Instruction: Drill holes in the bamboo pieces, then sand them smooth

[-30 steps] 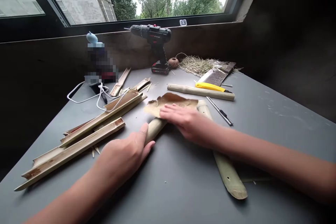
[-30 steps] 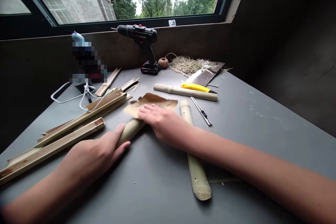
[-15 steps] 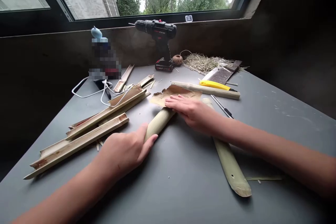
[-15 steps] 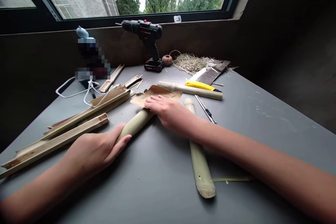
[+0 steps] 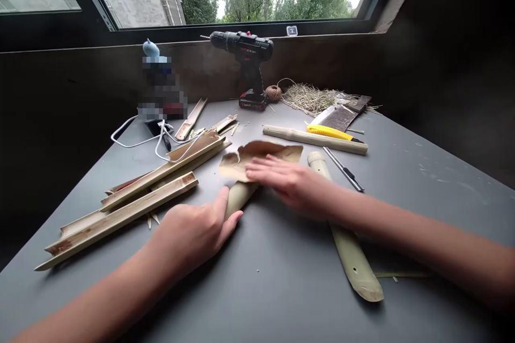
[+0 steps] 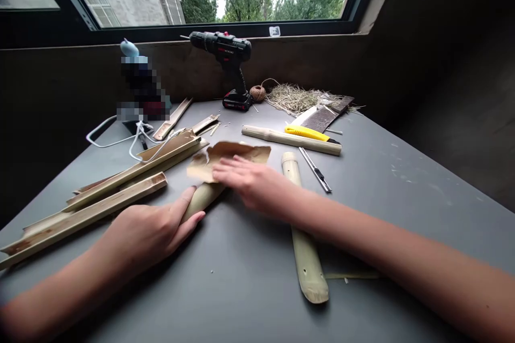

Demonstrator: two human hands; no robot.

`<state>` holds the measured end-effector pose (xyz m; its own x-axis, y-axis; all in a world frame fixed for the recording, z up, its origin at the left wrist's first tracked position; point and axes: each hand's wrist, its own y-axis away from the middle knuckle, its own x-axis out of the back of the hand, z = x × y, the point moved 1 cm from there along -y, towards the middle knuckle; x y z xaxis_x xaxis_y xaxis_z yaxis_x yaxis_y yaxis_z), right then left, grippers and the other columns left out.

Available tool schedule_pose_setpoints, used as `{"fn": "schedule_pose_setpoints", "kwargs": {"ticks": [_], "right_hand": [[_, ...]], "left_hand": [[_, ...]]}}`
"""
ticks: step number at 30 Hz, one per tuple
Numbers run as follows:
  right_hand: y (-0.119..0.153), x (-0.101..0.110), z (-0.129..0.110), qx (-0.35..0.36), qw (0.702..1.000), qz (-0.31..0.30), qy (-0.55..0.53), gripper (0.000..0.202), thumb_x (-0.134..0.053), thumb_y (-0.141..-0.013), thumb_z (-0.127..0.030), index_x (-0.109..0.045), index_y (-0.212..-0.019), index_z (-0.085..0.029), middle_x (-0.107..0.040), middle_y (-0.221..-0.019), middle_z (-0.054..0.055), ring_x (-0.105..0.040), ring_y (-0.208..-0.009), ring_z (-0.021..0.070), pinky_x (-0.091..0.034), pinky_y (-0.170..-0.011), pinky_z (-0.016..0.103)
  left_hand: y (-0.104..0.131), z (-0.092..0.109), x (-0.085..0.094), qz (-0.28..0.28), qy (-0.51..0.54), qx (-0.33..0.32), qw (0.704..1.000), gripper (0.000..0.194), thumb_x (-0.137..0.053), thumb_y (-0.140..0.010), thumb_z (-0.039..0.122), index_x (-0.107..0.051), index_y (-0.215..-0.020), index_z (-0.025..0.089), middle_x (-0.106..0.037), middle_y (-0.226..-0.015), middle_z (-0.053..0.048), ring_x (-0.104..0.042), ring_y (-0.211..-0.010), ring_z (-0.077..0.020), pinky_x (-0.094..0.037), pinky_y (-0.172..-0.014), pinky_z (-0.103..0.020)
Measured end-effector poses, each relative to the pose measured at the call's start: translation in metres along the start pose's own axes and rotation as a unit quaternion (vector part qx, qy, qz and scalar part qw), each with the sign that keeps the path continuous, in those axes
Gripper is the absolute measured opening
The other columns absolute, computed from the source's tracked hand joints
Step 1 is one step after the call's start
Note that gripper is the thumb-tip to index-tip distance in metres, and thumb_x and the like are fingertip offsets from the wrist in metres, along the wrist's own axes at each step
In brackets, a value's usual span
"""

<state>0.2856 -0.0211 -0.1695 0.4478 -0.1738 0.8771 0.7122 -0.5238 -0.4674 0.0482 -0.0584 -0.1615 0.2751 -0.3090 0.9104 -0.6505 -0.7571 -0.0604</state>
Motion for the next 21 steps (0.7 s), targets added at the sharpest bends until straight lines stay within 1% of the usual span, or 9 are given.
{"fn": "schedule_pose_setpoints", "kwargs": {"ticks": [3, 6, 8, 9, 11, 13, 14, 18, 21], "right_hand": [[0.001, 0.001, 0.004, -0.038, 0.999, 0.010, 0.017, 0.055, -0.039, -0.084, 0.006, -0.060, -0.132, -0.012, -0.060, -0.139, 0.016, -0.050, -0.136, 0.0249, -0.037, -0.117, 0.051], [0.002, 0.000, 0.003, -0.018, 1.000, -0.001, -0.005, 0.054, -0.040, -0.086, 0.005, -0.058, -0.134, -0.010, -0.058, -0.141, 0.017, -0.049, -0.136, 0.0248, -0.038, -0.117, 0.049], [0.002, -0.002, 0.005, -0.012, 0.999, 0.000, -0.034, 0.052, -0.040, -0.088, 0.004, -0.060, -0.132, -0.012, -0.059, -0.140, 0.014, -0.050, -0.136, 0.0237, -0.038, -0.117, 0.048], [0.001, -0.002, 0.006, -0.025, 0.999, 0.006, -0.043, 0.051, -0.039, -0.089, 0.004, -0.061, -0.131, -0.014, -0.061, -0.138, 0.013, -0.050, -0.136, 0.0236, -0.038, -0.117, 0.049], [0.000, -0.003, 0.008, -0.066, 0.997, 0.020, -0.047, 0.050, -0.040, -0.089, 0.003, -0.063, -0.130, -0.015, -0.063, -0.136, 0.012, -0.051, -0.135, 0.0248, -0.037, -0.117, 0.051], [0.000, -0.004, 0.006, -0.082, 0.995, 0.021, -0.054, 0.049, -0.041, -0.089, 0.003, -0.062, -0.130, -0.015, -0.063, -0.136, 0.012, -0.050, -0.135, 0.0258, -0.037, -0.118, 0.051], [0.000, -0.005, 0.003, -0.073, 0.995, 0.016, -0.063, 0.049, -0.042, -0.090, 0.002, -0.062, -0.130, -0.015, -0.062, -0.137, 0.012, -0.050, -0.136, 0.0255, -0.036, -0.118, 0.050], [0.001, -0.004, 0.003, -0.031, 0.995, -0.003, -0.098, 0.046, -0.041, -0.092, 0.000, -0.062, -0.130, -0.015, -0.062, -0.137, 0.012, -0.050, -0.136, 0.0229, -0.036, -0.119, 0.047], [0.001, 0.000, 0.017, -0.081, 0.992, 0.005, -0.095, 0.045, -0.041, -0.093, -0.001, -0.063, -0.129, -0.016, -0.063, -0.137, 0.011, -0.050, -0.136, 0.0235, -0.034, -0.119, 0.049]], "left_hand": [[0.000, 0.000, 0.002, 0.067, -0.020, -0.001, 0.998, 0.052, -0.031, -0.103, 0.041, -0.065, -0.124, 0.009, -0.064, -0.058, -0.007, -0.059, -0.045, -0.0218, -0.018, -0.044, -0.032], [0.001, 0.001, 0.004, 0.147, -0.039, -0.014, 0.988, 0.045, -0.039, -0.101, 0.040, -0.069, -0.113, 0.008, -0.062, -0.057, -0.006, -0.058, -0.047, -0.0202, -0.026, -0.047, -0.031], [0.002, 0.003, 0.005, 0.175, -0.048, -0.014, 0.983, 0.040, -0.044, -0.098, 0.036, -0.068, -0.110, 0.007, -0.060, -0.058, -0.005, -0.057, -0.047, -0.0199, -0.028, -0.047, -0.032], [0.003, 0.005, 0.005, 0.180, -0.046, -0.018, 0.982, 0.033, -0.045, -0.097, 0.031, -0.069, -0.105, 0.009, -0.058, -0.057, -0.003, -0.056, -0.047, -0.0194, -0.028, -0.047, -0.032], [0.004, 0.008, 0.006, 0.191, -0.025, -0.042, 0.980, 0.022, -0.047, -0.093, 0.021, -0.066, -0.085, 0.015, -0.054, -0.054, -0.001, -0.053, -0.044, -0.0184, -0.027, -0.046, -0.033], [0.005, 0.013, 0.008, 0.209, 0.009, -0.070, 0.975, 0.025, -0.047, -0.089, 0.016, -0.054, -0.066, 0.020, -0.050, -0.051, 0.001, -0.051, -0.042, -0.0182, -0.027, -0.046, -0.034], [0.005, 0.015, 0.009, 0.215, 0.022, -0.075, 0.973, 0.027, -0.047, -0.088, 0.016, -0.049, -0.062, 0.022, -0.049, -0.050, 0.001, -0.050, -0.042, -0.0186, -0.028, -0.045, -0.034], [0.006, 0.019, 0.011, 0.201, 0.033, -0.067, 0.977, 0.020, -0.049, -0.083, 0.017, -0.048, -0.064, 0.022, -0.051, -0.052, 0.001, -0.052, -0.043, -0.0192, -0.028, -0.045, -0.034], [0.007, 0.016, 0.010, 0.192, 0.019, -0.060, 0.979, 0.019, -0.051, -0.081, 0.017, -0.049, -0.063, 0.022, -0.050, -0.051, 0.001, -0.052, -0.043, -0.0191, -0.029, -0.046, -0.034]]}}
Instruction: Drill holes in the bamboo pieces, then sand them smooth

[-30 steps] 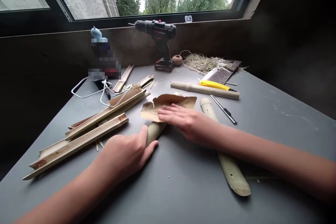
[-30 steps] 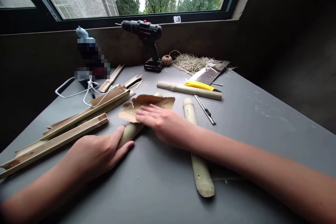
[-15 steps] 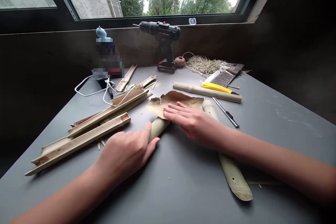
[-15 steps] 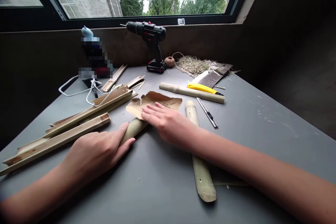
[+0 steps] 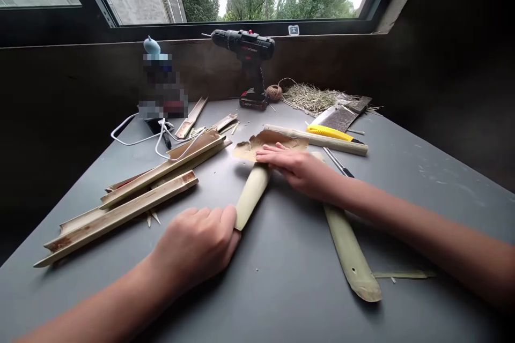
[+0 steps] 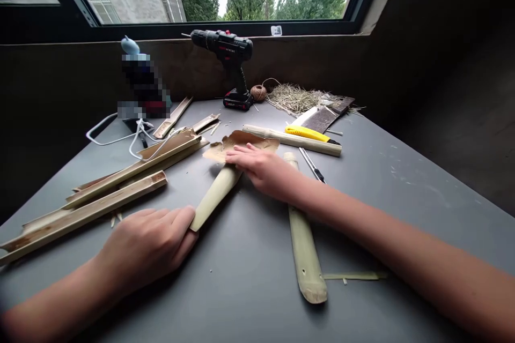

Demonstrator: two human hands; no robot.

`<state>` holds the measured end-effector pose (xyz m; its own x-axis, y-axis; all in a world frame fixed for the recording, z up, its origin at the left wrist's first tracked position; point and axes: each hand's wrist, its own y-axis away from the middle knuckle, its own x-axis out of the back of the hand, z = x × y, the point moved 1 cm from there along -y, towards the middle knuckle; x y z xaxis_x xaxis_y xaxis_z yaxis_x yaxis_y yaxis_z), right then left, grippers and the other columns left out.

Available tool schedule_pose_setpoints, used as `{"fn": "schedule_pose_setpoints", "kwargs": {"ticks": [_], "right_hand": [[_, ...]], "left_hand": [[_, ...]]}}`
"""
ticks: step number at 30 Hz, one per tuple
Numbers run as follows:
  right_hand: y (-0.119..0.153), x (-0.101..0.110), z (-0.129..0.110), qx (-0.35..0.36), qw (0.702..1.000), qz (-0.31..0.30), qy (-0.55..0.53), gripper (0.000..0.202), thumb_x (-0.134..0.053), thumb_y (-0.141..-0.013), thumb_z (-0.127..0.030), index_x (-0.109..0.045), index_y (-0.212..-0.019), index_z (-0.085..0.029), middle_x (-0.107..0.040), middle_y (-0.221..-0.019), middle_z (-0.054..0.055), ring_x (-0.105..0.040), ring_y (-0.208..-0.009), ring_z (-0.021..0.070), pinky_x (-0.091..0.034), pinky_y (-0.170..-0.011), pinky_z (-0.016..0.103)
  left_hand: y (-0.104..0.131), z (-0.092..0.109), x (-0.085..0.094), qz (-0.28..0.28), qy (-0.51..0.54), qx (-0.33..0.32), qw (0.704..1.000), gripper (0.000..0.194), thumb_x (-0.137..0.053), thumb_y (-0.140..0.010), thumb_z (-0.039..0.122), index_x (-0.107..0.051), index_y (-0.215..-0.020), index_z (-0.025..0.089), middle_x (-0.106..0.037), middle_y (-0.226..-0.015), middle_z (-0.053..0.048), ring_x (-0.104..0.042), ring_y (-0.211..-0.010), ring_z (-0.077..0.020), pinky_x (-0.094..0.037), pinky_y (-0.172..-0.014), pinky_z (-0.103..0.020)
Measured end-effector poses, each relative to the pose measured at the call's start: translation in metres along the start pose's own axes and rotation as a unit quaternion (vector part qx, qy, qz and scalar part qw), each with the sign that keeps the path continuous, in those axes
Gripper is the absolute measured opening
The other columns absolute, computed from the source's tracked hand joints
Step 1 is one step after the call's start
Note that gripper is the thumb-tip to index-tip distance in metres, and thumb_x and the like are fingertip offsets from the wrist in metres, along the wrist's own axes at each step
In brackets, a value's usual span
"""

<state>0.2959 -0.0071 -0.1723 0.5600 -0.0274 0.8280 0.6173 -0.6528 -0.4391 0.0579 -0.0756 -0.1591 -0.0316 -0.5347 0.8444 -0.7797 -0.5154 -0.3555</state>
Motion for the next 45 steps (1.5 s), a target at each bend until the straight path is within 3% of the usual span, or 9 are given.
{"fn": "schedule_pose_setpoints", "kwargs": {"ticks": [11, 17, 24, 30, 33, 36, 39, 42, 45], "right_hand": [[0.003, 0.000, -0.013, 0.022, 0.997, -0.028, -0.064, 0.041, -0.043, -0.095, -0.006, -0.064, -0.129, -0.016, -0.062, -0.138, 0.009, -0.051, -0.136, 0.0243, -0.037, -0.118, 0.046], [0.000, 0.009, 0.008, -0.034, 0.999, 0.003, -0.034, 0.040, -0.044, -0.096, -0.008, -0.063, -0.131, -0.015, -0.061, -0.139, 0.011, -0.051, -0.135, 0.0245, -0.036, -0.119, 0.046], [0.006, 0.007, -0.010, 0.016, 0.995, -0.020, -0.096, 0.041, -0.043, -0.096, -0.008, -0.064, -0.130, -0.020, -0.064, -0.136, 0.006, -0.051, -0.136, 0.0215, -0.034, -0.120, 0.045], [0.004, 0.012, -0.013, -0.012, 0.995, 0.024, -0.098, 0.039, -0.043, -0.097, -0.010, -0.064, -0.129, -0.019, -0.065, -0.134, 0.008, -0.052, -0.134, 0.0231, -0.035, -0.119, 0.046], [0.006, 0.011, -0.018, 0.019, 0.993, 0.003, -0.114, 0.039, -0.043, -0.098, -0.011, -0.063, -0.130, -0.020, -0.065, -0.135, 0.006, -0.053, -0.134, 0.0206, -0.036, -0.119, 0.042], [0.005, 0.015, -0.001, -0.018, 0.994, 0.015, -0.108, 0.039, -0.045, -0.098, -0.012, -0.064, -0.130, -0.023, -0.066, -0.133, 0.004, -0.055, -0.132, 0.0214, -0.040, -0.117, 0.041], [0.006, 0.017, 0.011, -0.052, 0.994, 0.030, -0.088, 0.040, -0.045, -0.097, -0.013, -0.063, -0.131, -0.023, -0.066, -0.134, 0.005, -0.057, -0.130, 0.0230, -0.043, -0.114, 0.043], [0.011, 0.012, -0.003, -0.004, 0.995, -0.006, -0.099, 0.039, -0.043, -0.099, -0.013, -0.062, -0.132, -0.021, -0.063, -0.137, 0.007, -0.052, -0.135, 0.0223, -0.038, -0.118, 0.044], [0.016, 0.007, -0.020, 0.038, 0.992, -0.045, -0.116, 0.037, -0.043, -0.101, -0.014, -0.062, -0.131, -0.020, -0.065, -0.134, 0.008, -0.050, -0.136, 0.0219, -0.036, -0.119, 0.046]], "left_hand": [[0.001, -0.010, 0.003, 0.011, -0.022, -0.002, 1.000, 0.027, -0.049, -0.087, 0.019, -0.048, -0.060, 0.022, -0.051, -0.051, 0.000, -0.049, -0.044, -0.0182, -0.023, -0.050, -0.033], [0.007, -0.005, -0.005, -0.193, 0.121, 0.120, 0.966, 0.035, -0.034, -0.095, 0.034, -0.055, -0.069, 0.021, -0.058, -0.053, -0.002, -0.044, -0.043, -0.0164, -0.010, -0.052, -0.032], [-0.011, -0.008, 0.009, -0.340, 0.340, 0.228, 0.847, 0.049, -0.024, -0.096, 0.049, -0.041, -0.062, 0.019, -0.044, -0.054, 0.000, -0.038, -0.052, -0.0136, -0.017, -0.054, -0.030], [-0.012, -0.014, 0.018, -0.396, 0.563, 0.339, 0.641, 0.054, -0.035, -0.090, 0.063, -0.055, -0.068, 0.018, -0.045, -0.047, 0.001, -0.042, -0.046, -0.0127, -0.026, -0.047, -0.024], [-0.011, -0.011, 0.023, -0.398, 0.608, 0.340, 0.597, 0.055, -0.037, -0.089, 0.065, -0.056, -0.070, 0.018, -0.043, -0.044, 0.002, -0.039, -0.043, -0.0118, -0.027, -0.044, -0.023], [-0.010, -0.011, 0.026, -0.385, 0.577, 0.330, 0.640, 0.058, -0.030, -0.093, 0.064, -0.056, -0.068, 0.018, -0.044, -0.044, 0.002, -0.042, -0.043, -0.0124, -0.028, -0.044, -0.024], [-0.005, -0.011, 0.025, -0.328, 0.426, 0.262, 0.801, 0.056, -0.026, -0.097, 0.050, -0.054, -0.059, 0.019, -0.051, -0.048, -0.001, -0.048, -0.046, -0.0145, -0.024, -0.045, -0.027], [0.002, -0.005, 0.019, -0.168, 0.197, 0.143, 0.955, 0.046, -0.031, -0.097, 0.031, -0.051, -0.056, 0.021, -0.053, -0.048, -0.002, -0.047, -0.042, -0.0172, -0.020, -0.048, -0.032], [0.005, 0.004, 0.014, -0.046, 0.074, 0.059, 0.994, 0.036, -0.042, -0.094, 0.023, -0.049, -0.059, 0.022, -0.051, -0.049, -0.001, -0.048, -0.041, -0.0184, -0.022, -0.049, -0.035]]}}
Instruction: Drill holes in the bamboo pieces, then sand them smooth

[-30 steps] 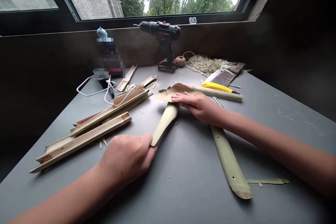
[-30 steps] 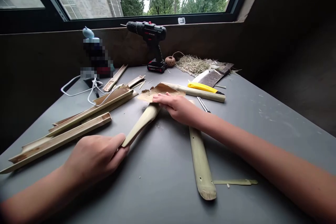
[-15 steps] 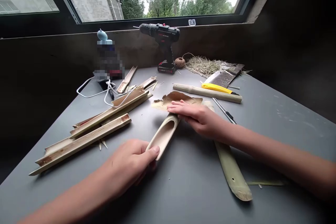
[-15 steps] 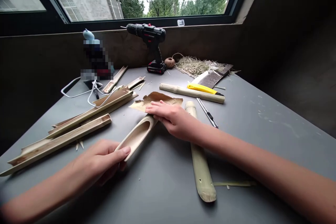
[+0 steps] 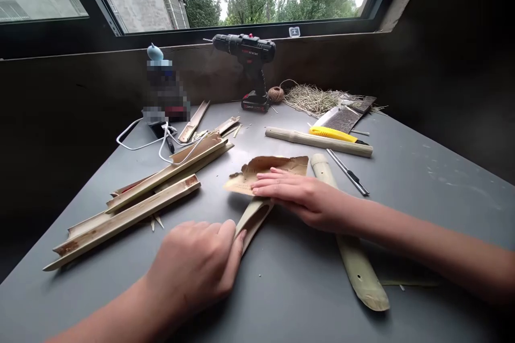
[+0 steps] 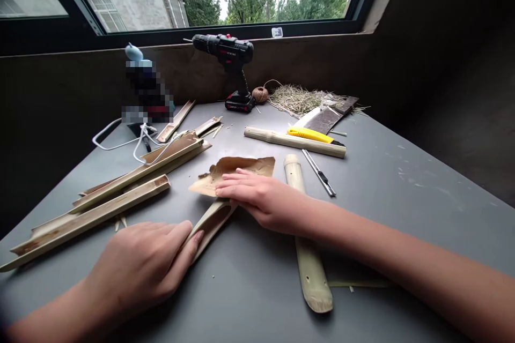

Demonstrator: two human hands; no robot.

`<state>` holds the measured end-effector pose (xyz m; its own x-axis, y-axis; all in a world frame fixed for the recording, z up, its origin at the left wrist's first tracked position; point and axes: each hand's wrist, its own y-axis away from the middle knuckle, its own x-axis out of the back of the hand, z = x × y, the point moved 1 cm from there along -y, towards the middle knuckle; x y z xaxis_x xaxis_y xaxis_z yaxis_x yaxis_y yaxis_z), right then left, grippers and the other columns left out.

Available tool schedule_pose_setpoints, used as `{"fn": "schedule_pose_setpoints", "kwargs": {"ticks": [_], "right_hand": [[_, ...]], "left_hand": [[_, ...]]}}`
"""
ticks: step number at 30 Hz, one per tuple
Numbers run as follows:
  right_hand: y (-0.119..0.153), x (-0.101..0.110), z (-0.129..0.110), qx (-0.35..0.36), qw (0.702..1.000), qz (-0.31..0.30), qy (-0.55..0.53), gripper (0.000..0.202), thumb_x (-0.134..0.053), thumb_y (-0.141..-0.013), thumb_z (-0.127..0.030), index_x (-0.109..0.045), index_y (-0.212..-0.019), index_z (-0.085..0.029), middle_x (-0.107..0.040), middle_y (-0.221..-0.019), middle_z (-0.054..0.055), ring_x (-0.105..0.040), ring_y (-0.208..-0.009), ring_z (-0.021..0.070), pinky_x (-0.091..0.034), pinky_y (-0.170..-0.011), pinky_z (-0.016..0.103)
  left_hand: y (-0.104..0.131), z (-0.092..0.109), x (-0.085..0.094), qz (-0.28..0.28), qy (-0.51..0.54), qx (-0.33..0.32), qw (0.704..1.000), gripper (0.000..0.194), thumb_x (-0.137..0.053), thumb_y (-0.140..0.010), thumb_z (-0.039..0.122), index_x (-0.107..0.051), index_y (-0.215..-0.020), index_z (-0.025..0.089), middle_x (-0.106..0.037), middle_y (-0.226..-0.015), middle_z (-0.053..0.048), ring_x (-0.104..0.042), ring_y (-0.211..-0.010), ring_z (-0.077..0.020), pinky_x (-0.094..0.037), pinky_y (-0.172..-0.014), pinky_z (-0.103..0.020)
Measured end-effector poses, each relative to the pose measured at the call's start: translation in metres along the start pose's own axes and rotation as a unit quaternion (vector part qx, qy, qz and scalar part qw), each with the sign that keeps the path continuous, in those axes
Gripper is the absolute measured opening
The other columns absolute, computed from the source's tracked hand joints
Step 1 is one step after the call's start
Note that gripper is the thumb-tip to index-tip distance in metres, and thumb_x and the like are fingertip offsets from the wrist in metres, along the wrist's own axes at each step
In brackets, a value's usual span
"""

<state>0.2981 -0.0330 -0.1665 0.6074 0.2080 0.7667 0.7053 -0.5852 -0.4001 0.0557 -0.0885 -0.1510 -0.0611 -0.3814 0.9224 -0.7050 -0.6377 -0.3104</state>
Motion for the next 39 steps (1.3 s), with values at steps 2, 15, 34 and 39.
{"fn": "schedule_pose_setpoints", "kwargs": {"ticks": [2, 15, 34, 39], "right_hand": [[-0.001, 0.000, 0.000, -0.002, 1.000, -0.013, -0.003, 0.036, -0.042, -0.101, -0.014, -0.063, -0.130, -0.019, -0.066, -0.132, 0.008, -0.052, -0.135, 0.0217, -0.038, -0.118, 0.045], [-0.006, 0.006, 0.003, 0.012, 0.999, 0.002, 0.046, 0.033, -0.041, -0.100, -0.014, -0.065, -0.123, -0.016, -0.070, -0.122, 0.011, -0.061, -0.122, 0.0232, -0.048, -0.108, 0.042], [-0.001, 0.006, 0.003, -0.004, 1.000, -0.025, 0.005, 0.036, -0.042, -0.102, -0.018, -0.063, -0.131, -0.019, -0.067, -0.130, 0.009, -0.053, -0.131, 0.0235, -0.040, -0.114, 0.045], [0.002, 0.007, 0.003, -0.016, 1.000, -0.001, 0.011, 0.034, -0.044, -0.100, -0.017, -0.066, -0.126, -0.020, -0.069, -0.127, 0.010, -0.055, -0.129, 0.0248, -0.042, -0.112, 0.048]], "left_hand": [[0.000, 0.002, -0.003, 0.030, -0.030, -0.019, 0.999, 0.035, -0.046, -0.095, 0.022, -0.048, -0.060, 0.022, -0.050, -0.049, 0.000, -0.049, -0.042, -0.0184, -0.022, -0.050, -0.035], [0.001, -0.001, -0.014, -0.189, 0.045, 0.049, 0.980, 0.041, -0.028, -0.100, 0.029, -0.052, -0.068, 0.021, -0.056, -0.049, 0.000, -0.053, -0.042, -0.0183, -0.011, -0.049, -0.030], [-0.005, -0.012, -0.014, -0.155, 0.017, 0.022, 0.988, 0.044, -0.030, -0.100, 0.028, -0.057, -0.066, 0.019, -0.061, -0.053, -0.004, -0.052, -0.041, -0.0178, -0.012, -0.048, -0.030], [-0.023, -0.052, -0.003, -0.107, 0.001, 0.029, 0.994, 0.048, -0.029, -0.101, 0.035, -0.061, -0.070, 0.017, -0.066, -0.063, -0.003, -0.059, -0.053, -0.0151, -0.022, -0.050, -0.027]]}}
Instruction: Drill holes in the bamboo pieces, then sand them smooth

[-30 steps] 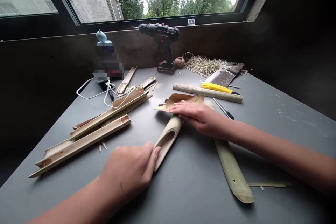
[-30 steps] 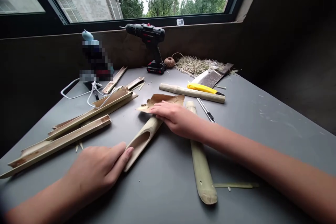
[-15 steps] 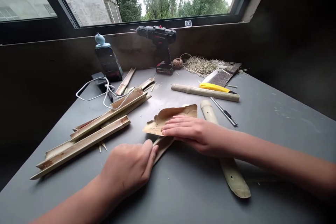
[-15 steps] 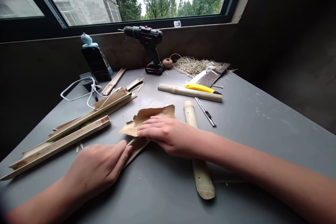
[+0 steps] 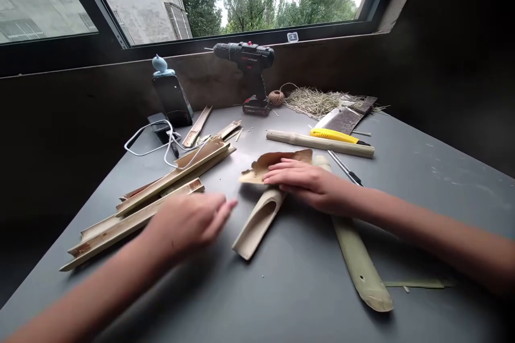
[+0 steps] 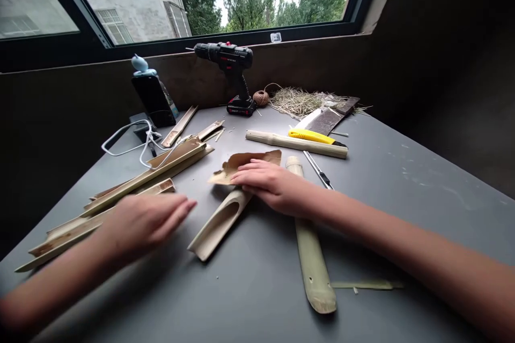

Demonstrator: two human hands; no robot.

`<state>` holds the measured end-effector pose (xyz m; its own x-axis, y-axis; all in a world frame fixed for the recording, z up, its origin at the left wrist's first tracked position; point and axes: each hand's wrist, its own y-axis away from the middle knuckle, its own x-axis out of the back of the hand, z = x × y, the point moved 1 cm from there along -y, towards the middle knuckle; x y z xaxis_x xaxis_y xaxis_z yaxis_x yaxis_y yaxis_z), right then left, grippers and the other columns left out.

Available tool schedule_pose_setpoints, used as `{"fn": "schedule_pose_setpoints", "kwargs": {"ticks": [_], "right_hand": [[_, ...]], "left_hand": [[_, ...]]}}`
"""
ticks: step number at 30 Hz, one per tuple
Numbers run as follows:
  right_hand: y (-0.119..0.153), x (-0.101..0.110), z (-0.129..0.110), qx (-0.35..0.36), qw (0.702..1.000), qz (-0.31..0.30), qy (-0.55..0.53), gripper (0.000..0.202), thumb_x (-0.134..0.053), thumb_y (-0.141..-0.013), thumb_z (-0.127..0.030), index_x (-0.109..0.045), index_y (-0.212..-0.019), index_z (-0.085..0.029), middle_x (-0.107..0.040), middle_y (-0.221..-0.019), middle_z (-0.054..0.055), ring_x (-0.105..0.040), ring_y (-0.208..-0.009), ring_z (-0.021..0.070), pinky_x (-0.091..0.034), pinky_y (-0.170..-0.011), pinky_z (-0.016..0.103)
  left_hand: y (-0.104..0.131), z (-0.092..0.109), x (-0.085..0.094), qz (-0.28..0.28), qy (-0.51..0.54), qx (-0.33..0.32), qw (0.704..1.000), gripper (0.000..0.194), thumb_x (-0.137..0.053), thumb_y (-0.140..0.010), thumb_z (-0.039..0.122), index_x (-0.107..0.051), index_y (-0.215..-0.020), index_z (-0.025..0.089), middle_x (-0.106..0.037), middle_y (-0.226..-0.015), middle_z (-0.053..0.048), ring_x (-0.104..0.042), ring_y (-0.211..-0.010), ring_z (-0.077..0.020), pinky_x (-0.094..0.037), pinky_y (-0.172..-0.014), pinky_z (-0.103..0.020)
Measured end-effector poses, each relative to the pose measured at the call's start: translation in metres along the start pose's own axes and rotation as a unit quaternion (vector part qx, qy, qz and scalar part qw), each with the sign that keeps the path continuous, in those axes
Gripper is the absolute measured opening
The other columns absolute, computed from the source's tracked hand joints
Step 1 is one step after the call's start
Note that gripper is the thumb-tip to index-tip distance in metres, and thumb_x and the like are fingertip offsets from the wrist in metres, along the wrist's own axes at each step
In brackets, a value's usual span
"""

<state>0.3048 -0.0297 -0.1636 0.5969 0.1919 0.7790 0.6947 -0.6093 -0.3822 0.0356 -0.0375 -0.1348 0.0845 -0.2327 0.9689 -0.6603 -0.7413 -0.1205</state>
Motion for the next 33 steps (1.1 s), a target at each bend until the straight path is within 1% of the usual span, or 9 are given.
{"fn": "schedule_pose_setpoints", "kwargs": {"ticks": [3, 6, 11, 14, 18, 23, 27, 30, 33], "right_hand": [[0.002, 0.001, 0.000, 0.024, 0.999, -0.019, 0.024, 0.035, -0.043, -0.100, -0.016, -0.064, -0.128, -0.019, -0.068, -0.129, 0.009, -0.054, -0.130, 0.0245, -0.038, -0.115, 0.048], [0.003, 0.001, -0.002, 0.055, 0.997, -0.053, 0.022, 0.036, -0.041, -0.101, -0.015, -0.064, -0.128, -0.017, -0.067, -0.130, 0.009, -0.054, -0.131, 0.0240, -0.038, -0.115, 0.045], [0.004, 0.006, -0.003, 0.019, 0.999, -0.024, 0.037, 0.035, -0.043, -0.100, -0.016, -0.065, -0.127, -0.019, -0.069, -0.127, 0.010, -0.054, -0.130, 0.0244, -0.041, -0.113, 0.046], [0.004, 0.006, -0.005, 0.060, 0.996, -0.062, 0.013, 0.036, -0.041, -0.100, -0.014, -0.064, -0.128, -0.017, -0.068, -0.130, 0.008, -0.055, -0.130, 0.0214, -0.039, -0.116, 0.041], [0.005, 0.008, -0.002, -0.002, 0.999, -0.032, 0.026, 0.034, -0.042, -0.102, -0.019, -0.064, -0.128, -0.018, -0.068, -0.129, 0.009, -0.051, -0.133, 0.0238, -0.040, -0.114, 0.045], [0.008, 0.004, -0.008, 0.057, 0.996, -0.069, -0.003, 0.036, -0.040, -0.101, -0.014, -0.063, -0.129, -0.014, -0.066, -0.132, 0.010, -0.052, -0.133, 0.0230, -0.033, -0.119, 0.045], [0.009, 0.006, -0.001, -0.012, 0.999, -0.028, 0.013, 0.035, -0.041, -0.102, -0.019, -0.063, -0.130, -0.018, -0.066, -0.132, 0.009, -0.049, -0.135, 0.0248, -0.031, -0.119, 0.050], [0.008, 0.008, 0.002, -0.016, 0.999, -0.048, 0.011, 0.037, -0.040, -0.102, -0.018, -0.061, -0.132, -0.018, -0.065, -0.135, 0.007, -0.047, -0.137, 0.0236, -0.027, -0.121, 0.049], [0.007, 0.009, 0.005, -0.004, 0.999, -0.054, -0.001, 0.036, -0.040, -0.102, -0.019, -0.064, -0.130, -0.019, -0.066, -0.134, 0.007, -0.049, -0.135, 0.0231, -0.031, -0.120, 0.046]], "left_hand": [[-0.028, -0.063, 0.014, 0.066, -0.097, 0.132, 0.984, 0.055, -0.021, -0.100, 0.040, -0.069, -0.100, 0.012, -0.070, -0.085, -0.006, -0.065, -0.069, -0.0143, -0.024, -0.056, -0.019], [-0.063, -0.123, 0.018, 0.039, -0.118, 0.156, 0.980, 0.076, 0.002, -0.096, 0.037, -0.058, -0.130, 0.005, -0.067, -0.106, -0.007, -0.066, -0.094, -0.0182, -0.030, -0.069, -0.018], [-0.109, -0.168, 0.004, 0.006, -0.114, 0.219, 0.969, 0.071, -0.003, -0.096, 0.032, -0.054, -0.135, 0.000, -0.066, -0.114, -0.015, -0.063, -0.100, -0.0206, -0.041, -0.076, -0.021], [-0.122, -0.176, -0.007, 0.001, -0.106, 0.241, 0.965, 0.063, -0.010, -0.097, 0.026, -0.048, -0.139, 0.000, -0.063, -0.119, -0.020, -0.060, -0.105, -0.0250, -0.044, -0.083, -0.031], [-0.130, -0.183, -0.012, -0.003, -0.082, 0.272, 0.959, 0.060, -0.010, -0.097, 0.022, -0.040, -0.143, -0.001, -0.058, -0.126, -0.021, -0.055, -0.113, -0.0293, -0.041, -0.090, -0.038], [-0.134, -0.188, -0.012, 0.002, -0.066, 0.296, 0.953, 0.052, -0.016, -0.101, 0.022, -0.039, -0.145, 0.006, -0.058, -0.125, -0.017, -0.053, -0.109, -0.0249, -0.040, -0.092, -0.039], [-0.134, -0.185, -0.005, 0.013, -0.056, 0.308, 0.949, 0.052, -0.014, -0.102, 0.021, -0.038, -0.146, 0.011, -0.058, -0.121, -0.011, -0.050, -0.107, -0.0224, -0.039, -0.095, -0.039], [-0.127, -0.170, 0.012, 0.029, -0.031, 0.315, 0.948, 0.049, -0.017, -0.102, 0.023, -0.045, -0.140, 0.010, -0.057, -0.123, -0.011, -0.052, -0.108, -0.0239, -0.040, -0.092, -0.036], [-0.104, -0.126, 0.029, 0.028, -0.054, 0.275, 0.960, 0.042, -0.023, -0.102, 0.028, -0.059, -0.121, 0.016, -0.065, -0.108, -0.007, -0.058, -0.091, -0.0210, -0.036, -0.070, -0.025]]}}
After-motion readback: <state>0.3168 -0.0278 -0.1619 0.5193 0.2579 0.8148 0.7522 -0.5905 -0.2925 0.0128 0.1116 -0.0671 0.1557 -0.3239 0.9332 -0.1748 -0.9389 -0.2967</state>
